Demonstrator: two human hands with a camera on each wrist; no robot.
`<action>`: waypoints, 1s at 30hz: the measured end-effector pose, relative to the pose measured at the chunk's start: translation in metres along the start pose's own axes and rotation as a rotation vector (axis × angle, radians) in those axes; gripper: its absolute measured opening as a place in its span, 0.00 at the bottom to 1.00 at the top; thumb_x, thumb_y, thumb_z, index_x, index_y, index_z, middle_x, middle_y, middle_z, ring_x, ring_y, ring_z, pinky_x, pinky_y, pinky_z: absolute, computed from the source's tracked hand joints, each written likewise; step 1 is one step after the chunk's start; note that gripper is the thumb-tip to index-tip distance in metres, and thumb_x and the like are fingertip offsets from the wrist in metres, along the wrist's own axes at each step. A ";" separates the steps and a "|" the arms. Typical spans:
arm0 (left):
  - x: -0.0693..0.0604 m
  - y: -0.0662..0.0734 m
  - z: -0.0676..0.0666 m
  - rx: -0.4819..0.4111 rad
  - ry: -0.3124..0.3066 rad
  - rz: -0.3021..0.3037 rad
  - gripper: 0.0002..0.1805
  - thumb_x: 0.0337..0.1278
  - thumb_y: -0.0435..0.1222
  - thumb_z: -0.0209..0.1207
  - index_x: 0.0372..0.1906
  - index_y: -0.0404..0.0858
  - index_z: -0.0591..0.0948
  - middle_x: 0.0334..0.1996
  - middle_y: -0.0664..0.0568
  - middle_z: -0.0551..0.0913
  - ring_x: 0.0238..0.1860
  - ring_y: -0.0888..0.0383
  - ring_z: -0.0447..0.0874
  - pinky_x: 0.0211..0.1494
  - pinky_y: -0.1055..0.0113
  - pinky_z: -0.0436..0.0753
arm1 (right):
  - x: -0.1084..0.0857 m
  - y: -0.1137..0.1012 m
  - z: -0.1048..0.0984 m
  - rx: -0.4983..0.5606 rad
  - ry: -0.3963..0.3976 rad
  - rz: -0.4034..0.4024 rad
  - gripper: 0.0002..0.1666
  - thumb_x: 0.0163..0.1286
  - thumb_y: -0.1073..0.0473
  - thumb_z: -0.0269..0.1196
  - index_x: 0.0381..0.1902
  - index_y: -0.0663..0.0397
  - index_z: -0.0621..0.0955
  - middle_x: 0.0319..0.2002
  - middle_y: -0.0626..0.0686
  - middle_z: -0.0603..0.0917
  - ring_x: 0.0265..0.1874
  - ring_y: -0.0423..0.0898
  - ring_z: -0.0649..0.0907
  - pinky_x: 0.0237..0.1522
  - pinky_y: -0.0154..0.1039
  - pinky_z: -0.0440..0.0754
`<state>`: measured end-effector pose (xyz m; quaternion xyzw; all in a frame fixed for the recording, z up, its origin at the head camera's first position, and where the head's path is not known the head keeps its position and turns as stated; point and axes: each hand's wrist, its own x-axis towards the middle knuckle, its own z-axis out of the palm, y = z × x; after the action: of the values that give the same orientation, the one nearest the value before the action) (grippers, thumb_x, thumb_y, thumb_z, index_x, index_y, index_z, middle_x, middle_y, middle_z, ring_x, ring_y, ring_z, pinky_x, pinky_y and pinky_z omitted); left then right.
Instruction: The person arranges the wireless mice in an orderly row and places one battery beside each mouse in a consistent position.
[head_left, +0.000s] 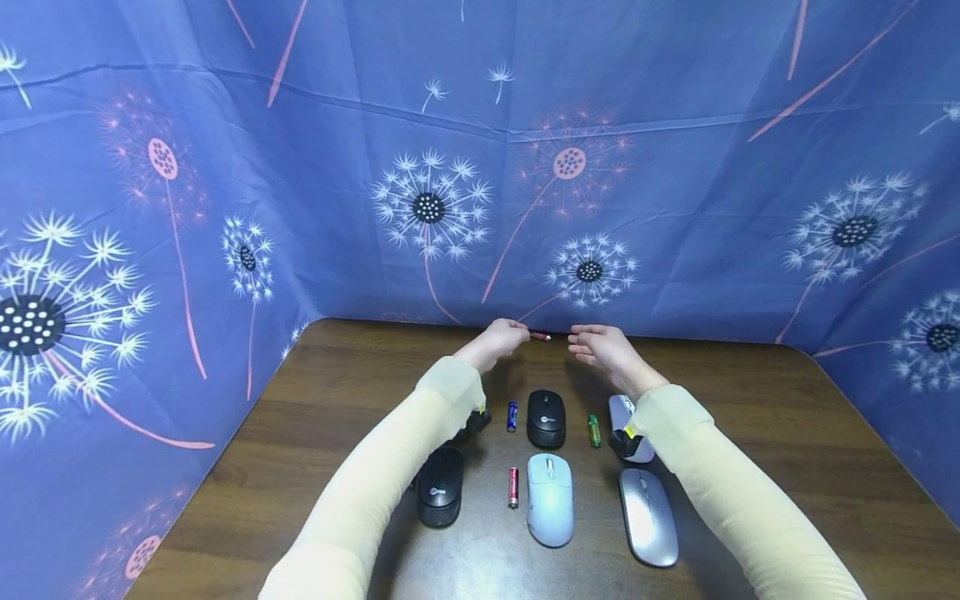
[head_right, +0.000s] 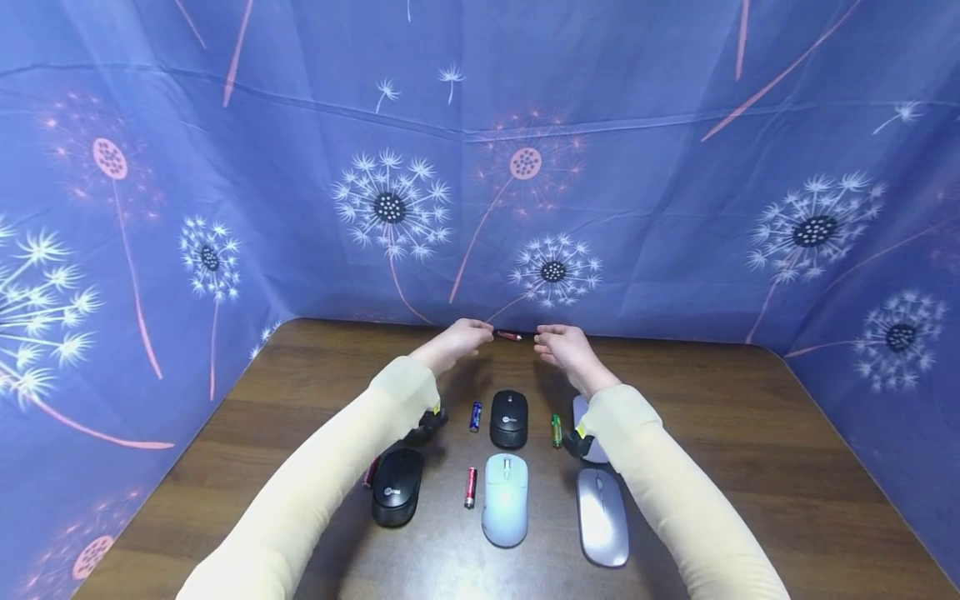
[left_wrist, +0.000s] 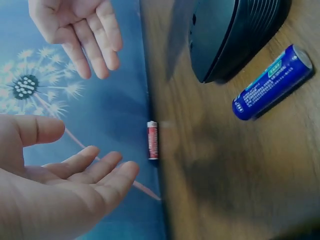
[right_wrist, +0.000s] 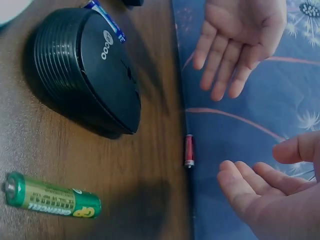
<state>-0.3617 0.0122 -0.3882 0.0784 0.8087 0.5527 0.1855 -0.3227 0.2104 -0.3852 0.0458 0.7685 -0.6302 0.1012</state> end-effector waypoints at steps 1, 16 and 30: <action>0.002 -0.001 0.001 -0.014 0.011 -0.013 0.21 0.63 0.35 0.50 0.60 0.34 0.73 0.62 0.46 0.71 0.59 0.49 0.70 0.64 0.53 0.70 | 0.002 0.001 0.000 0.012 0.003 0.007 0.28 0.75 0.62 0.43 0.69 0.70 0.58 0.66 0.67 0.65 0.50 0.45 0.78 0.64 0.44 0.69; 0.113 -0.062 0.028 -0.375 0.227 -0.127 0.24 0.47 0.27 0.51 0.54 0.31 0.71 0.53 0.46 0.73 0.51 0.49 0.74 0.44 0.58 0.82 | 0.036 0.023 0.006 0.253 0.079 0.106 0.33 0.66 0.72 0.40 0.71 0.67 0.54 0.69 0.66 0.59 0.57 0.49 0.75 0.67 0.42 0.64; 0.202 -0.129 0.044 -0.491 0.251 -0.073 0.12 0.37 0.22 0.49 0.29 0.39 0.71 0.40 0.51 0.73 0.41 0.52 0.71 0.41 0.56 0.79 | 0.052 0.032 0.024 0.328 0.144 0.134 0.37 0.60 0.75 0.37 0.71 0.65 0.55 0.69 0.64 0.60 0.65 0.55 0.65 0.62 0.37 0.69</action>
<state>-0.5203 0.0688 -0.5650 -0.0670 0.6694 0.7305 0.1172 -0.3648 0.1907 -0.4309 0.1578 0.6558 -0.7340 0.0788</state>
